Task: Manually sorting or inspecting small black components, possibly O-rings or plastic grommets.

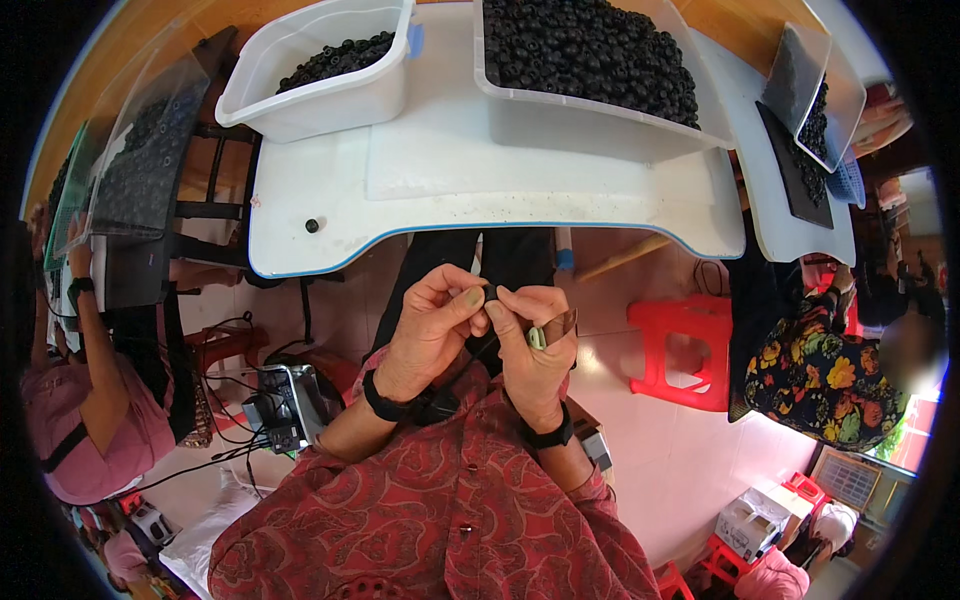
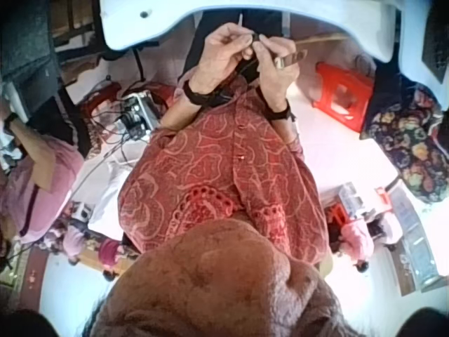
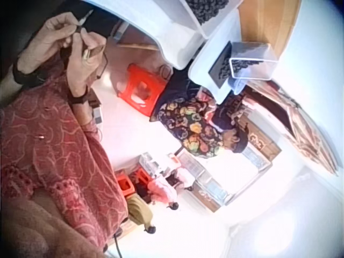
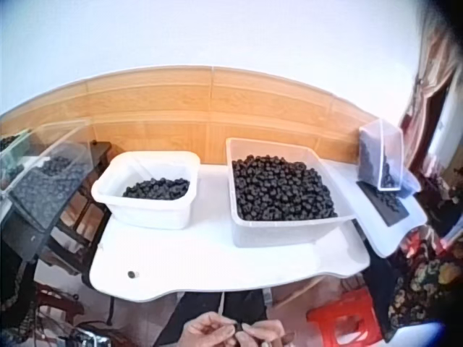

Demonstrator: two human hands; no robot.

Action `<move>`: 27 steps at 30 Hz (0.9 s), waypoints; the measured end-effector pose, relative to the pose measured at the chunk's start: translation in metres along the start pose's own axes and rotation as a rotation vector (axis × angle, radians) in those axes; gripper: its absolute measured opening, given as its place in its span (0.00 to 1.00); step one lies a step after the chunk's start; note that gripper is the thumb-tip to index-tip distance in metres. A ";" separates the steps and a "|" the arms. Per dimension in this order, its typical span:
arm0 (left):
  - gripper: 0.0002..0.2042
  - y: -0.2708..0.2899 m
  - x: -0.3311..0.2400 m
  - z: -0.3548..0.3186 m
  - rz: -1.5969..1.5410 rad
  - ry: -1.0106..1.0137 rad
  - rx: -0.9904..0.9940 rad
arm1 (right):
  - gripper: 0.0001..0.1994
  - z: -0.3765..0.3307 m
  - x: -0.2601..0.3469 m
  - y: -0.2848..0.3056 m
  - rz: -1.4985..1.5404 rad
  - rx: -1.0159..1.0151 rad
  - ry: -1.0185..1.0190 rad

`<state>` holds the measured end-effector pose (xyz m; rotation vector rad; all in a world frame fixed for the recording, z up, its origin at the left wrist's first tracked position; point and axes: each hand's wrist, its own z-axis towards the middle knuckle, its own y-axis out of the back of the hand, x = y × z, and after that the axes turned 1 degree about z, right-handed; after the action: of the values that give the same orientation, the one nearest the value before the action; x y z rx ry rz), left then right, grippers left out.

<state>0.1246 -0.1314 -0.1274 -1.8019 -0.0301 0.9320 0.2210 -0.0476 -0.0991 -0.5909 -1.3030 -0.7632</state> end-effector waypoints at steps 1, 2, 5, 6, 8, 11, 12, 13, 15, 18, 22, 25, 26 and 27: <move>0.05 0.000 0.001 0.000 0.023 -0.018 -0.009 | 0.08 0.000 -0.001 0.000 0.000 0.000 -0.002; 0.05 0.000 0.002 0.001 0.024 -0.017 -0.010 | 0.07 0.001 -0.002 0.000 -0.027 -0.003 0.021; 0.05 0.000 0.004 0.001 0.071 -0.035 -0.049 | 0.06 0.003 -0.007 0.000 -0.102 -0.006 0.084; 0.05 0.000 0.005 0.002 0.080 -0.043 -0.064 | 0.06 0.004 -0.009 0.000 -0.151 -0.005 0.126; 0.05 0.000 0.006 0.002 0.090 -0.050 -0.079 | 0.05 0.005 -0.008 0.000 -0.154 -0.005 0.132; 0.05 0.000 0.004 0.001 0.071 -0.041 -0.053 | 0.03 0.004 0.002 -0.002 -0.021 -0.018 0.026; 0.05 0.000 0.004 0.002 0.060 -0.025 -0.029 | 0.03 0.004 0.005 -0.002 0.115 -0.031 -0.089; 0.05 0.000 0.004 0.002 0.048 -0.009 -0.006 | 0.03 0.005 0.006 -0.001 0.116 -0.032 -0.090; 0.05 0.004 0.002 0.002 -0.024 0.044 0.047 | 0.04 0.008 0.007 0.004 0.223 0.054 -0.214; 0.04 0.005 0.000 0.002 -0.127 0.116 0.095 | 0.05 0.012 0.008 0.011 0.325 0.127 -0.306; 0.04 0.007 -0.001 0.004 -0.124 0.131 0.163 | 0.07 0.018 0.012 0.015 0.423 0.161 -0.406; 0.04 0.006 0.000 0.005 -0.132 0.166 0.155 | 0.08 0.022 0.013 0.018 0.434 0.189 -0.486; 0.04 0.007 0.000 0.005 -0.131 0.168 0.154 | 0.08 0.022 0.013 0.019 0.435 0.187 -0.488; 0.04 0.009 0.000 0.005 -0.157 0.189 0.173 | 0.08 0.024 0.014 0.019 0.442 0.187 -0.523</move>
<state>0.1181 -0.1310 -0.1356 -1.6926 0.0272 0.6316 0.2220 -0.0200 -0.0809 -0.9246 -1.6182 -0.1162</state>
